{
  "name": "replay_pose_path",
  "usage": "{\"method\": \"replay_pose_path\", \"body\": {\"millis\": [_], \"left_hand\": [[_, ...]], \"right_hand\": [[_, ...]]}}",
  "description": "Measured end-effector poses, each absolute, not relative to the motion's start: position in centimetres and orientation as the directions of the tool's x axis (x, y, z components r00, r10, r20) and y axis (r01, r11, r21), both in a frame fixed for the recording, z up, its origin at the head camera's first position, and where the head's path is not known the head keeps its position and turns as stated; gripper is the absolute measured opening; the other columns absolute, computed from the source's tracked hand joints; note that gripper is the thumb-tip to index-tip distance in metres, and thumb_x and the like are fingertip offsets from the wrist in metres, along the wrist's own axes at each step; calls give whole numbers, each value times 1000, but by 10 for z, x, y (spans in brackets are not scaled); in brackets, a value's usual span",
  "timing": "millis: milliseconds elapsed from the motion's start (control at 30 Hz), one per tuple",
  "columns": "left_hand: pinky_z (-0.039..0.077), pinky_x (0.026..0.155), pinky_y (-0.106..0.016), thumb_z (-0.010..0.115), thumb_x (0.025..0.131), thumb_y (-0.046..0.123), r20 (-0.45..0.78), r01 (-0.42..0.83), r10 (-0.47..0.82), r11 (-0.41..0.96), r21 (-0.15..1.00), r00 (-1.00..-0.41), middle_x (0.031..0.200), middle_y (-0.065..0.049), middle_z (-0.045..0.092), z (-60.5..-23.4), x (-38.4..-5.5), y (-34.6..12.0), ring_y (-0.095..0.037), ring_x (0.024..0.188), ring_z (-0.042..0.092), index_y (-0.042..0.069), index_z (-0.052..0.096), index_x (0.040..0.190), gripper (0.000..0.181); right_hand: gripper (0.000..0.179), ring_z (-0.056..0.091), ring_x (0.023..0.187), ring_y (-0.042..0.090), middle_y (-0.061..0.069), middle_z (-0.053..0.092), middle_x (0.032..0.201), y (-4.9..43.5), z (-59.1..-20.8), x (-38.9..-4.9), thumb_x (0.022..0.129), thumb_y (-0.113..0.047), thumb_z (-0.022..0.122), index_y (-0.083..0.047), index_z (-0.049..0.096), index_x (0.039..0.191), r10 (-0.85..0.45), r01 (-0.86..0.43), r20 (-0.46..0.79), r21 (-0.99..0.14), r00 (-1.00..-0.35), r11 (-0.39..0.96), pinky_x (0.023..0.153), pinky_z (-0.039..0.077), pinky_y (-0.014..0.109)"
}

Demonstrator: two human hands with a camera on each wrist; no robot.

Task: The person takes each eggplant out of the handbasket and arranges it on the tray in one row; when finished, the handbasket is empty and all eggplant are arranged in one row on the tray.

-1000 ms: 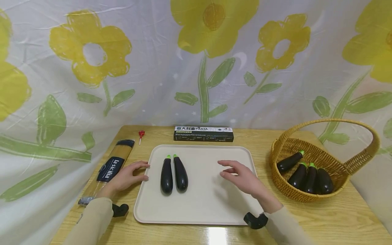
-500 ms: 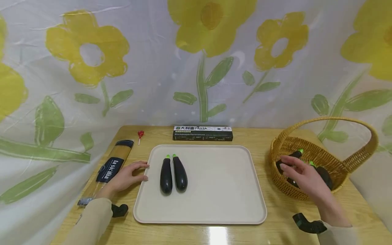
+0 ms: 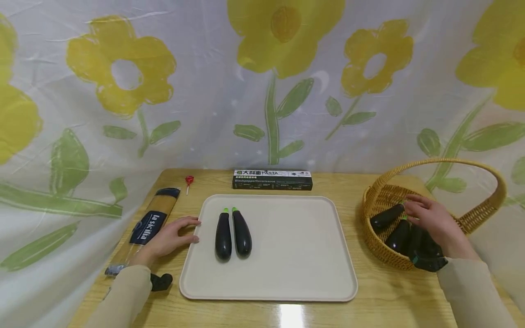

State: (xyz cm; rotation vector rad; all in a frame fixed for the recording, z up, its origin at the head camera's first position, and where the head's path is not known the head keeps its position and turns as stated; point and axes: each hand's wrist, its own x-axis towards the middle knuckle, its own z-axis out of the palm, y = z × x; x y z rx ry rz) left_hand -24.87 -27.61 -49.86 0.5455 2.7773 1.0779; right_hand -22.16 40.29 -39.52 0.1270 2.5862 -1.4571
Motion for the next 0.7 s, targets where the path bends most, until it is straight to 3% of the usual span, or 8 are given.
{"method": "replay_pose_path", "body": {"millis": [167,300,500,600,700], "left_hand": [[27,110,-62,74,88,34,30,292,366,689,664,-930,144,-19,48,-498,-249,-276,-44,136,36,10,62,128,48],[27,110,-62,74,88,33,33,296,369,688,663,-929,143,-19,49,-498,-249,-276,-44,136,37,10,62,127,48],[26,110,-62,74,87,32,34,296,370,681,670,-928,142,-19,49,-498,-249,-276,-44,136,37,10,62,127,47],[26,111,-62,74,87,33,31,292,369,680,673,-929,143,-19,49,-500,-249,-276,-44,136,36,11,62,127,47],[26,110,-63,74,87,35,27,292,370,683,670,-929,143,-18,49,-501,-250,-277,-44,137,36,12,62,127,47]], "right_hand": [[75,51,91,-9,36,24,147,414,-395,-238,105,-43,35,7,8,153,24,222,-242,-844,-970,489,82,54,19],[73,56,86,-1,29,35,137,419,-397,-246,105,-41,36,9,9,152,46,259,-270,-839,-962,479,80,55,24],[72,53,79,2,38,23,143,423,-404,-251,106,-38,33,11,6,151,13,289,-327,-816,-945,500,80,54,29],[70,57,105,27,40,15,149,423,-407,-253,106,-36,31,10,4,151,-5,315,-364,-812,-931,491,84,53,30],[67,29,135,48,37,-2,155,422,-411,-255,107,-34,29,9,2,151,-33,327,-387,-818,-921,474,93,52,33]]}}
